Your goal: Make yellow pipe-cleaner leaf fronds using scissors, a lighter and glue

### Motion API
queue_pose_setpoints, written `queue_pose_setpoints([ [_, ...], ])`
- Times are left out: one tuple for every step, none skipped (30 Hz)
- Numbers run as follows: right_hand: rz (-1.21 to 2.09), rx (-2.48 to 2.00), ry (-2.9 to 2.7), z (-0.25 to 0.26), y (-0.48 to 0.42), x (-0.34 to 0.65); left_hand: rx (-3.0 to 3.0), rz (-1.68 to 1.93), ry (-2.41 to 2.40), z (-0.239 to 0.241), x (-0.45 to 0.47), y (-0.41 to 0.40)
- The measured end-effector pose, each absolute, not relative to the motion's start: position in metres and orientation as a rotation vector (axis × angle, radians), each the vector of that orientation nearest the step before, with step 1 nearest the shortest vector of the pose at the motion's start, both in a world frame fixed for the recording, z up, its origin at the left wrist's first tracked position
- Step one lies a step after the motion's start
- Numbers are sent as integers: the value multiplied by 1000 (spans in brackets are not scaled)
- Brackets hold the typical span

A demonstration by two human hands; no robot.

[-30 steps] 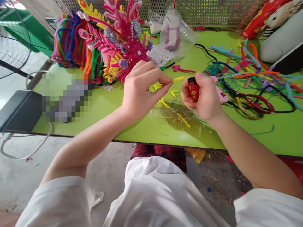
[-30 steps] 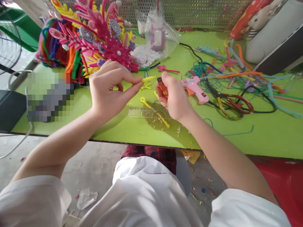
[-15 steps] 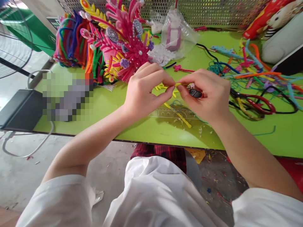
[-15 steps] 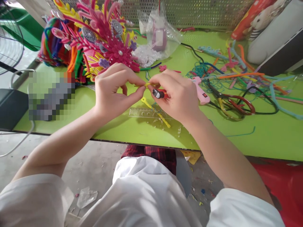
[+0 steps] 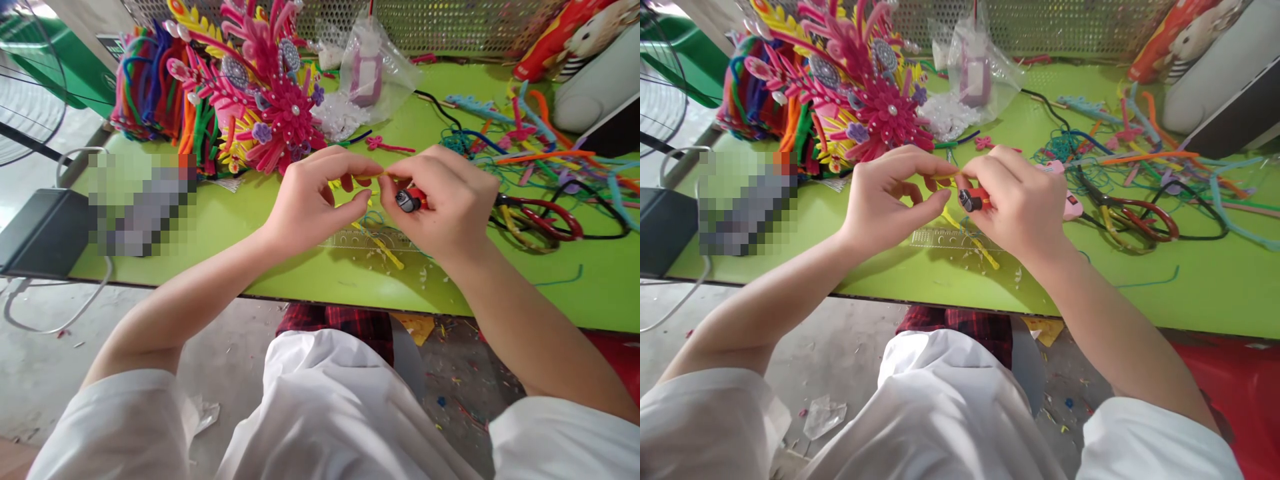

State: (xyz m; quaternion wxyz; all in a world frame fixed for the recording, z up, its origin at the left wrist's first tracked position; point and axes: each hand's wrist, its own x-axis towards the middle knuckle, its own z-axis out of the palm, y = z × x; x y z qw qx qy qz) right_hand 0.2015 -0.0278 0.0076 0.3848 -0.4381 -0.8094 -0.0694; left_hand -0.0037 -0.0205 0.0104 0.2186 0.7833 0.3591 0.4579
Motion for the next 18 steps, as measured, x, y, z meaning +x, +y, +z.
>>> queue_pose_setpoints([
  [-172,-1120,-2063,8,-28,202,2147,1263,990,11,-3,-21],
  [-166,-1122,-2061,9,-28,202,2132,1261,991,11,-3,-21],
  [-160,-1125,-2059,10,-28,202,2122,1262,990,11,-2,-22],
  [-158,-1129,-2056,10,-29,202,2117,1262,991,12,-2,-22],
  [-161,-1133,-2053,10,-29,202,2114,1260,990,12,-2,-22],
  [-167,-1142,-2051,11,-29,201,2113,1256,988,12,-2,-23],
  [-176,-1151,-2048,11,-30,201,2114,1251,982,12,-2,-23],
  [-184,-1157,-2046,10,-30,201,2119,1247,970,12,-3,-23],
  [-191,-1160,-2046,10,-30,201,2126,1243,957,11,-3,-23],
  [-199,-1157,-2046,10,-31,201,2133,1238,943,11,-3,-23],
  [-208,-1153,-2048,9,-31,201,2140,1234,927,10,-3,-23],
  [-220,-1149,-2050,9,-31,202,2148,1232,910,10,-4,-23],
  [-232,-1146,-2051,8,-32,202,2155,1234,894,10,-4,-23],
  [-243,-1146,-2051,8,-32,202,2162,1240,880,9,-3,-23],
  [-249,-1149,-2049,7,-32,202,2165,1253,867,9,-3,-24],
  [-250,-1156,-2043,7,-32,202,2166,1265,853,8,-2,-24],
  [-245,-1165,-2034,6,-33,202,2164,1277,840,7,-2,-25],
  [-241,-1174,-2022,6,-33,201,2160,1282,827,6,-1,-26],
])
